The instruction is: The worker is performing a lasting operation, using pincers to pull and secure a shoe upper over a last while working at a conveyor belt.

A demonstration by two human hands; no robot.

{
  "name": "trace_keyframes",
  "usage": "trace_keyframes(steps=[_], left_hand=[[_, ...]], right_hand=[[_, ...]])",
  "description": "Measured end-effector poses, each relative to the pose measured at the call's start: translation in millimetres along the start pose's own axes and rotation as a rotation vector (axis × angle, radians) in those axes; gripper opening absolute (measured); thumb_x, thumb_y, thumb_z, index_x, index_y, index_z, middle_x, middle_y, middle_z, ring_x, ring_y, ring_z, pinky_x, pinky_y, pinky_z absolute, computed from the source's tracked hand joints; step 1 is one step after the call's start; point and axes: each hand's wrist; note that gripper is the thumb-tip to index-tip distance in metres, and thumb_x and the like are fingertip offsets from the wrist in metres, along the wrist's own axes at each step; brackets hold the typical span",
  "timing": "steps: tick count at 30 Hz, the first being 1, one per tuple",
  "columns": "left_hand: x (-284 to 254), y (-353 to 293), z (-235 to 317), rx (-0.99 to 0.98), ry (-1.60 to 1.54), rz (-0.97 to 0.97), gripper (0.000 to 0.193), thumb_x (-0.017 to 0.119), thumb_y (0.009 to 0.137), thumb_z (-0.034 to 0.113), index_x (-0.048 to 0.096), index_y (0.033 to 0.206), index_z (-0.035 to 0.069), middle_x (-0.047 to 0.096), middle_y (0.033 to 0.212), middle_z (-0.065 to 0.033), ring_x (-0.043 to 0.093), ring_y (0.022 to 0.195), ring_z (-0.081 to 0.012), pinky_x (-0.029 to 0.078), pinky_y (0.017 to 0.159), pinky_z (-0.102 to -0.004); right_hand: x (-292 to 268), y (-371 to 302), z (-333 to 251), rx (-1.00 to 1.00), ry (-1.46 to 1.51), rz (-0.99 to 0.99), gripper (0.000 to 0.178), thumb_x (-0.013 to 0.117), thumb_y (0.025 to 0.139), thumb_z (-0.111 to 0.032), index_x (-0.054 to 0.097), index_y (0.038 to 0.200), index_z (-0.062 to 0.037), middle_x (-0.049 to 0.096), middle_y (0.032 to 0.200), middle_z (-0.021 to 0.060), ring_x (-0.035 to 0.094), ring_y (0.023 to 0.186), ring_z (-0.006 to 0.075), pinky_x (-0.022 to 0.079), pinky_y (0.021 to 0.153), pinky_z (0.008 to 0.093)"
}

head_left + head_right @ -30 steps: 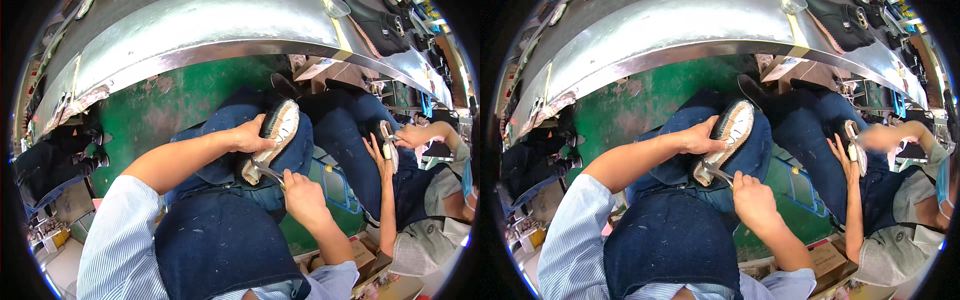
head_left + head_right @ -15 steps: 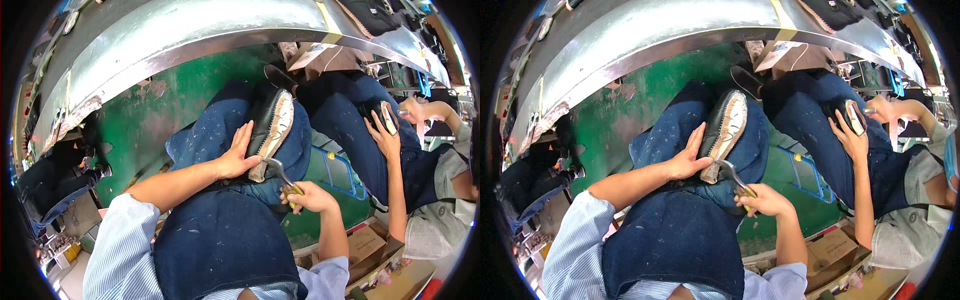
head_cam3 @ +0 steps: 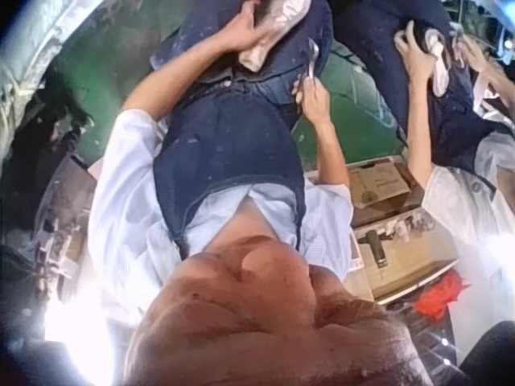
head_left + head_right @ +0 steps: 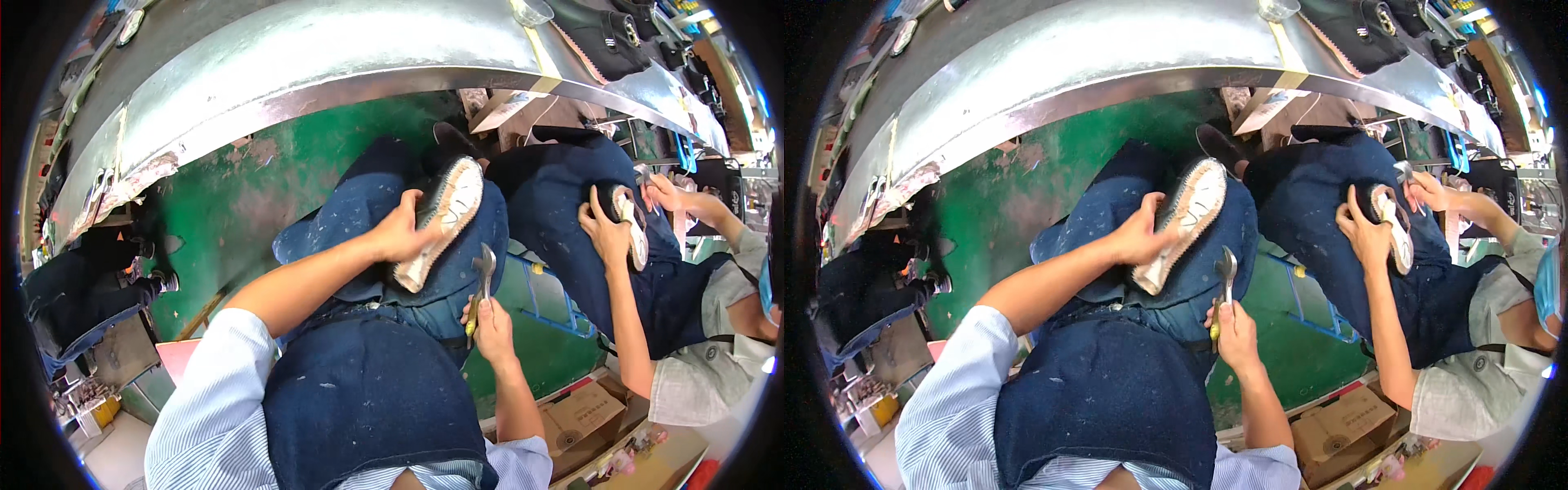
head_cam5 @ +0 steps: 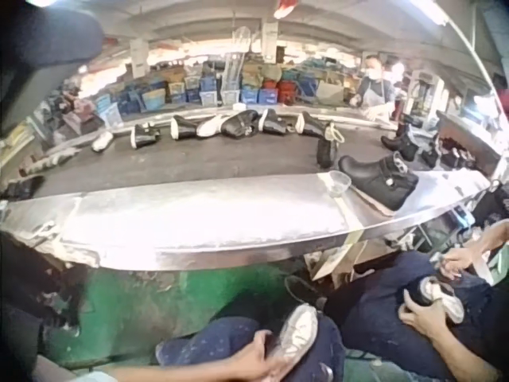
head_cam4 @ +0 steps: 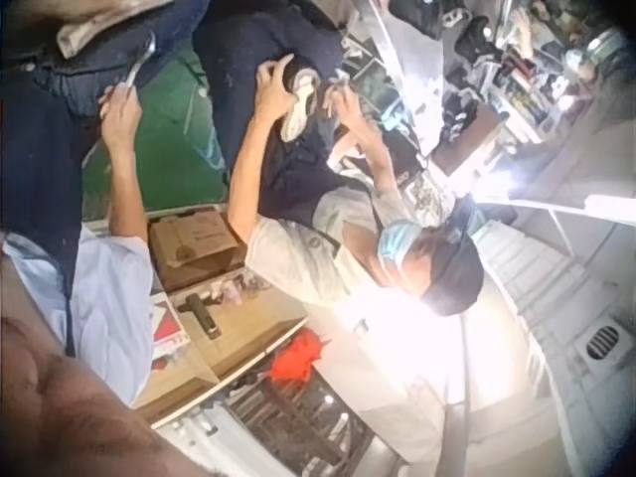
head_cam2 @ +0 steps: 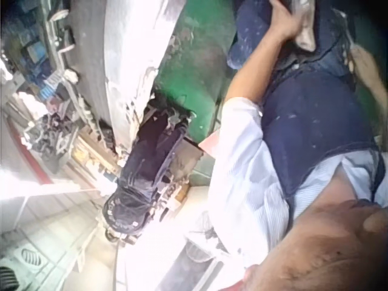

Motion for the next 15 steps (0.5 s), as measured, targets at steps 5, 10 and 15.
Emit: trace_keyframes(steps=[5, 10, 15], left_hand=[[-23, 27, -2, -0.272, -0.660, -0.143, 0.057, 0.062, 0.094, 0.040, 0.049, 0.127, -0.004, 0.064, 0.112, -0.0151, 0.066, 0.092, -0.0196, 0.056, 0.077, -0.0323], [-47, -28, 24, -0.321, -1.535, -0.348, 0.065, 0.042, 0.099, 0.055, 0.046, 0.141, 0.005, 0.057, 0.134, -0.0181, 0.059, 0.120, -0.0299, 0.045, 0.106, -0.0465], [-14, -14, -10, -0.361, -1.821, -0.580, 0.062, 0.045, 0.098, 0.055, 0.053, 0.135, 0.007, 0.061, 0.129, -0.0167, 0.061, 0.116, -0.0296, 0.048, 0.102, -0.0465]], right_hand=[[-2, -12, -13, 0.132, -0.152, 0.028, 0.038, 0.050, 0.101, -0.035, 0.061, 0.105, 0.0016, 0.066, 0.085, 0.0110, 0.063, 0.068, 0.0183, 0.051, 0.064, 0.0331], [6, -30, -55, -0.280, -0.970, -0.061, 0.035, 0.060, 0.090, -0.026, 0.062, 0.112, 0.0006, 0.064, 0.106, 0.0207, 0.062, 0.097, 0.0362, 0.051, 0.083, 0.0474], [45, 43, -49, -0.586, -0.417, 0.125, 0.053, 0.047, 0.097, -0.021, 0.037, 0.142, 0.0056, 0.039, 0.145, 0.0271, 0.037, 0.137, 0.0406, 0.027, 0.115, 0.0433]])
Point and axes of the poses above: each hand's wrist, its own y-axis towards the middle knuckle, its own x-axis out of the palm, z = x × y
